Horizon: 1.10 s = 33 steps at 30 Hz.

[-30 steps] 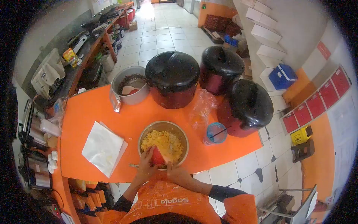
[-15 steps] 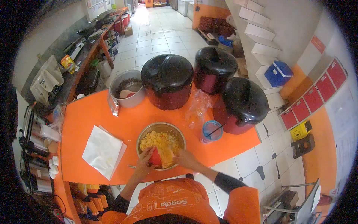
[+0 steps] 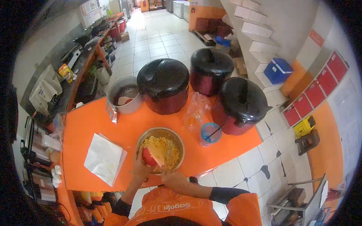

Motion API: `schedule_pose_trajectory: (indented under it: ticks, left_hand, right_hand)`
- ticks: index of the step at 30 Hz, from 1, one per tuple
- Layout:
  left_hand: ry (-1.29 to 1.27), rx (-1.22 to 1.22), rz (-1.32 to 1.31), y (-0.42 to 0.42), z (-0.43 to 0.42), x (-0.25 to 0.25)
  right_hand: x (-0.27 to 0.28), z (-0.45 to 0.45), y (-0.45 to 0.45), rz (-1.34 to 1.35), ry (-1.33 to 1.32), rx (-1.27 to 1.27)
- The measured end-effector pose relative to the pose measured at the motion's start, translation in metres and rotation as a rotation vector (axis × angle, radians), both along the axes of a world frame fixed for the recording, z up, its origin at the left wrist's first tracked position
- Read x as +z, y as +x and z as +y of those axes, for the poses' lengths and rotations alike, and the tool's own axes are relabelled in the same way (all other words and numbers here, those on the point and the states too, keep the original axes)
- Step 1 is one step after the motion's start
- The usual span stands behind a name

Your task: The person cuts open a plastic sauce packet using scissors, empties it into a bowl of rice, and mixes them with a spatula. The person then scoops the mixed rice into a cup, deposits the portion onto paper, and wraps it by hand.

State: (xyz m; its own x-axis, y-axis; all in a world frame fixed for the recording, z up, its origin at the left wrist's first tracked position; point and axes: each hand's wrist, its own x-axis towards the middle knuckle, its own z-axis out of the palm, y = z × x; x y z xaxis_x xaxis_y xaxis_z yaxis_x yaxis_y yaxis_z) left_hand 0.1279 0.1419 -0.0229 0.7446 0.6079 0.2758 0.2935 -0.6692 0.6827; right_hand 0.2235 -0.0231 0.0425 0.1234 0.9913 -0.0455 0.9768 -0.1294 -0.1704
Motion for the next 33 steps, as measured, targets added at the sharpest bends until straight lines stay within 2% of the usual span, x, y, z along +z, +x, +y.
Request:
schedule_pose_trajectory:
  ticks: [1, 2, 3, 5, 7, 8, 10, 11, 13, 14, 16, 17, 19, 20, 22, 26, 28, 32, 33]
  left_hand:
    - [0.068, 0.0, -0.047, 0.002, 0.003, 0.001]
    - [0.074, 0.001, -0.05, 0.002, 0.005, 0.003]
    - [-0.003, -0.012, -0.07, 0.003, 0.006, 0.005]
    - [-0.072, -0.027, -0.095, 0.003, 0.011, 0.007]
    - [-0.061, -0.099, -0.126, 0.0, 0.02, 0.006]
    - [-0.052, -0.1, -0.132, -0.002, 0.024, 0.006]
    - [-0.235, -0.125, -0.175, -0.007, 0.03, 0.006]
    - [-0.228, -0.126, -0.181, -0.008, 0.03, 0.007]
    - [-0.366, -0.157, -0.331, -0.011, 0.029, 0.009]
    - [-0.363, -0.159, -0.332, -0.012, 0.03, 0.007]
    - [-0.549, -0.273, -0.425, -0.012, 0.033, 0.004]
    - [-0.548, -0.277, -0.427, -0.011, 0.032, 0.004]
    - [-0.44, -0.331, -0.439, -0.008, 0.029, 0.006]
    - [-0.437, -0.323, -0.443, -0.007, 0.028, 0.008]
    - [-0.419, -0.32, -0.443, -0.006, 0.027, 0.013]
    - [-0.501, -0.207, -0.337, -0.006, 0.023, 0.028]
    - [-0.256, -0.235, -0.245, -0.006, 0.025, 0.027]
    - [-0.207, -0.181, -0.234, -0.001, 0.02, 0.009]
    - [-0.309, -0.166, -0.335, 0.002, 0.018, 0.003]
  right_hand:
    - [-0.001, -0.002, -0.002, -0.123, 0.029, 0.049]
    - [-0.011, -0.005, -0.004, -0.126, 0.035, 0.049]
    - [-0.028, -0.007, -0.004, -0.229, 0.115, 0.072]
    - [-0.02, -0.008, 0.002, -0.338, 0.203, 0.093]
    - [-0.003, -0.016, 0.009, -0.181, 0.268, 0.061]
    - [0.001, -0.019, 0.017, -0.187, 0.275, 0.061]
    - [0.007, -0.025, 0.035, 0.092, 0.151, -0.074]
    - [0.011, -0.028, 0.046, 0.087, 0.158, -0.073]
    - [0.021, -0.027, 0.066, 0.233, 0.406, -0.175]
    - [0.029, -0.019, 0.079, 0.232, 0.41, -0.175]
    - [0.04, -0.003, 0.103, 0.995, 0.162, -0.488]
    - [0.027, 0.004, 0.105, 0.993, 0.165, -0.49]
    - [-0.006, 0.024, 0.099, 1.367, 0.364, -0.526]
    - [-0.012, 0.025, 0.088, 1.367, 0.359, -0.518]
    - [-0.023, 0.026, 0.064, 1.188, 0.279, -0.308]
    - [-0.021, 0.018, 0.037, 1.038, 0.087, -0.333]
    - [-0.026, 0.016, 0.034, 0.917, 0.008, -0.239]
    - [-0.047, 0.025, 0.034, 0.914, 0.061, -0.211]
    - [-0.06, 0.029, 0.045, 0.925, 0.073, -0.15]
